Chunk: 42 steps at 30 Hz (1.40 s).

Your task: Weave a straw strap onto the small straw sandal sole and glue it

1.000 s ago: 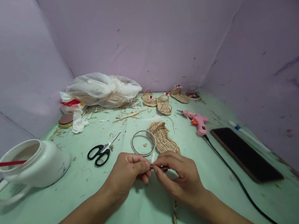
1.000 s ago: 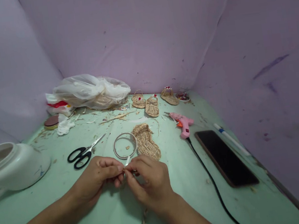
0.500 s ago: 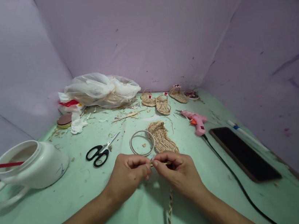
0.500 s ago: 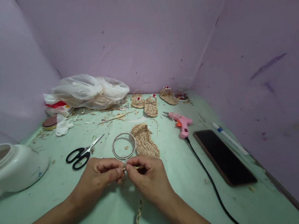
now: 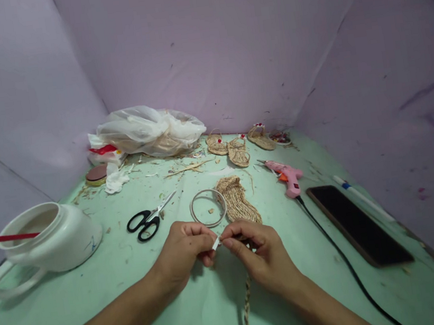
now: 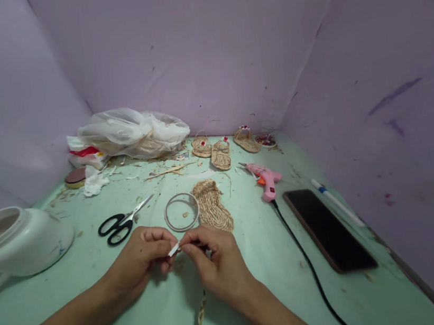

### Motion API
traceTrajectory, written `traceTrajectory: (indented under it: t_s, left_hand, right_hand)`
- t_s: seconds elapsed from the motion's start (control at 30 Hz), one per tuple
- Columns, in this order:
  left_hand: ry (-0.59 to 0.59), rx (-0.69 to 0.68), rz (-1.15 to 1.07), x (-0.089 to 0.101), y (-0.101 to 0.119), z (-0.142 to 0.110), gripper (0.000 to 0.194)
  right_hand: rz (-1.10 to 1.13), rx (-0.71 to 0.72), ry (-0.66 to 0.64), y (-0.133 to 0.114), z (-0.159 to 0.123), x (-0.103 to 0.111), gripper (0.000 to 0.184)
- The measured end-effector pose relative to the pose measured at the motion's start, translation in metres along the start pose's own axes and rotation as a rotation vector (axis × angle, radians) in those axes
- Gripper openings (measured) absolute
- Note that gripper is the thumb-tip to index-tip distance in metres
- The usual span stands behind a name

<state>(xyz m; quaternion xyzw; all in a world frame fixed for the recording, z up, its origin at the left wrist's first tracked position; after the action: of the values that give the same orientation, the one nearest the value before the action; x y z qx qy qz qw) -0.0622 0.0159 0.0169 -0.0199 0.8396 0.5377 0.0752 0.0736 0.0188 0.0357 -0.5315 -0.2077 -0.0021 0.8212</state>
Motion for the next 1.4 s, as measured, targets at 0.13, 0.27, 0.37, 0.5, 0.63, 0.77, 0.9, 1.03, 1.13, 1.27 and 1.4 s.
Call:
traceTrajectory:
  t_s: [0.13,0.27,0.37,0.5,0.63,0.77,0.9,1.03,1.13,1.27,1.4]
  left_hand:
    - [-0.008,0.026,-0.040,0.002,0.002,0.002,0.008]
    - [0.013,0.045,-0.056,0.003,0.003,0.002,0.009]
    - [-0.003,0.051,-0.045,-0.001,0.002,0.000,0.008]
    - [-0.012,0.037,-0.052,-0.003,0.002,-0.002,0.007]
    - [-0.018,0.028,-0.061,-0.004,0.001,-0.002,0.007]
    - [-0.012,0.024,-0.048,-0.003,0.000,-0.002,0.007]
    - [0.004,0.024,-0.018,-0.004,0.000,-0.002,0.008]
    - [0.009,0.029,-0.019,-0.005,-0.001,-0.002,0.010]
    - [-0.004,0.024,0.020,-0.004,-0.001,-0.002,0.012]
    - [-0.052,0.006,0.107,0.001,0.005,-0.002,0.015]
    - [0.002,-0.028,0.112,0.006,0.012,-0.005,0.024]
  right_hand:
    - [0.083,-0.042,-0.039,0.004,-0.002,-0.002,0.012]
    - [-0.006,0.056,-0.014,0.004,-0.004,-0.001,0.017]
    - [-0.088,0.112,0.045,0.001,-0.005,0.001,0.011]
    - [-0.097,0.098,0.063,-0.001,-0.005,0.000,0.009]
    - [-0.099,0.126,0.065,-0.003,-0.006,0.000,0.009]
    - [-0.110,0.109,0.073,-0.002,-0.006,0.000,0.008]
    - [-0.113,0.069,0.084,0.000,-0.005,-0.001,0.009]
    - [-0.081,-0.014,0.096,0.003,-0.005,-0.002,0.011]
    - [-0.070,-0.048,0.114,0.003,-0.005,-0.002,0.012]
    - [-0.062,-0.069,0.140,0.004,-0.004,-0.001,0.013]
    - [-0.136,0.005,0.166,0.004,-0.005,0.000,0.011]
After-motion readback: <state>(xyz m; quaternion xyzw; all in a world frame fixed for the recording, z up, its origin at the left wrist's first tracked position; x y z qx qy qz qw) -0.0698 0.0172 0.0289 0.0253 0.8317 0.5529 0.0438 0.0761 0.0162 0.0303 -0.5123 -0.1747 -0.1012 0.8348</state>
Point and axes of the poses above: each hand's wrist, its own z-axis towards the middle knuckle, its own x-axis out of the back of the hand, y = z × x, the point moved 4 cm from there along z, towards the middle knuckle, and after that the axes turned 1 degree about x, right-handed, at the moved point
